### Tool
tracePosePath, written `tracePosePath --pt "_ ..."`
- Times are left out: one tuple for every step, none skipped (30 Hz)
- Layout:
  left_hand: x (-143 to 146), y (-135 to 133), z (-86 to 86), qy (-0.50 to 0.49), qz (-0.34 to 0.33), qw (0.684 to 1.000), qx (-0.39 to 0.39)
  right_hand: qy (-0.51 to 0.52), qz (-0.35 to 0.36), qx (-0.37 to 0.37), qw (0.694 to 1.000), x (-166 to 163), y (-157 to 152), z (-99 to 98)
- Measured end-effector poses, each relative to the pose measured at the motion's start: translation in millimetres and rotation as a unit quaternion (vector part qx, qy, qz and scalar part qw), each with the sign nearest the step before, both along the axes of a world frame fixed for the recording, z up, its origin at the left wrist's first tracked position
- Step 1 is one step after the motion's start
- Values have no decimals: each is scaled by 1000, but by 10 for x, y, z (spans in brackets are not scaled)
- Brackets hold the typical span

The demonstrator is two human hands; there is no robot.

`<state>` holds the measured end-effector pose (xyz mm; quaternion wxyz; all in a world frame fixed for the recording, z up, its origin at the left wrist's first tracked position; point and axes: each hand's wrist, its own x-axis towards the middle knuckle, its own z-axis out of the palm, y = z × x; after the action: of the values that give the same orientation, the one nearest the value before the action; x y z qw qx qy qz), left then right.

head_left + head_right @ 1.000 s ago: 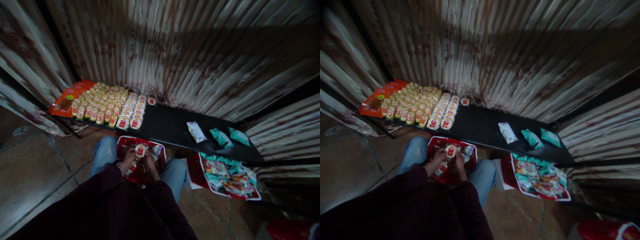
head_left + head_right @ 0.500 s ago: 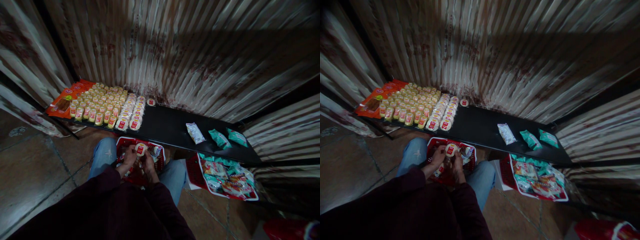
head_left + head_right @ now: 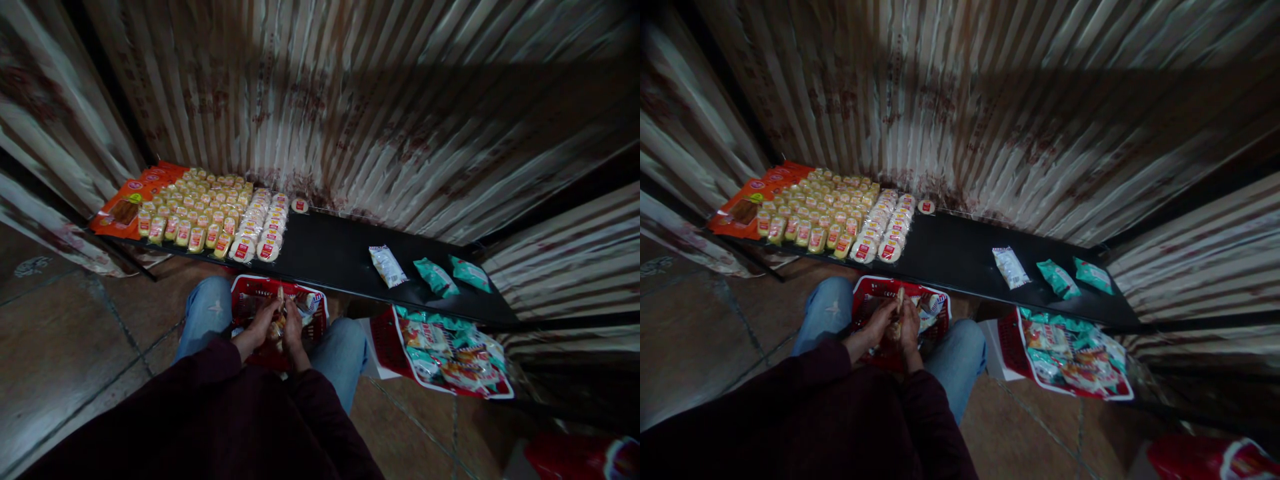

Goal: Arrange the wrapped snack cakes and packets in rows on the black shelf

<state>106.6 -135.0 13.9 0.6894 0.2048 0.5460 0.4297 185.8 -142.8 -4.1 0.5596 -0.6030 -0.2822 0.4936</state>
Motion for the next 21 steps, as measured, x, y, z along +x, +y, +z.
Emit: tracePosePath --pt "-1 -3 4 -7 7 1000 -5 -20 2 8 1000 -7 -7 -8" --pt "-2 -5 1 -16 14 1000 -4 -39 3 16 999 -11 -15 -21" --pt "-1 -4 -8 -25 22 999 1 -57 5 24 998 -12 -23 -37" --pt "0 -1 -24 -33 29 999 5 -74 7 33 997 -11 -32 -54" --pt "0 5 -44 -41 37 998 4 -89 8 42 995 -7 -41 -71" --pt "0 14 -66 -49 47 998 -5 -102 6 50 993 -1 -48 -87" --pt "-3 25 -89 -57 57 997 -22 -113 3 55 992 7 -55 -102" --pt "-8 38 -110 -65 67 995 -44 -120 -2 56 991 17 -61 -114" --pt "-15 52 -127 -77 77 992 -68 -122 -7 52 991 26 -65 -124" --pt "-24 66 -140 -91 88 988 -90 -116 -10 43 992 35 -69 -132" --pt "-33 79 -149 -106 98 984 -107 -106 -11 32 994 43 -73 -136" --pt "-43 89 -154 -121 107 980 -117 -93 -10 21 995 48 -77 -138" --pt "-52 96 -155 -131 117 977 -123 -81 -9 14 997 52 -82 -138" --pt "-58 99 -153 -137 124 975 -124 -74 -8 12 997 55 -87 -135" --pt "-62 99 -148 -140 127 974 -124 -73 -5 13 997 59 -93 -130" --pt "-64 95 -141 -141 127 974 -123 -79 -3 17 997 62 -100 -123" --pt "-63 89 -132 -142 125 974 -122 -94 -1 22 995 67 -106 -116" --pt "-60 81 -120 -145 125 974 -120 -119 1 27 993 73 -111 -109" --pt "-57 73 -105 -148 123 974 -119 -154 0 33 987 80 -116 -101" --pt "-52 64 -89 -148 121 974 -118 -197 -3 39 980 86 -120 -93" --pt "-49 56 -71 -145 119 975 -117 -241 -5 46 969 90 -122 -86"
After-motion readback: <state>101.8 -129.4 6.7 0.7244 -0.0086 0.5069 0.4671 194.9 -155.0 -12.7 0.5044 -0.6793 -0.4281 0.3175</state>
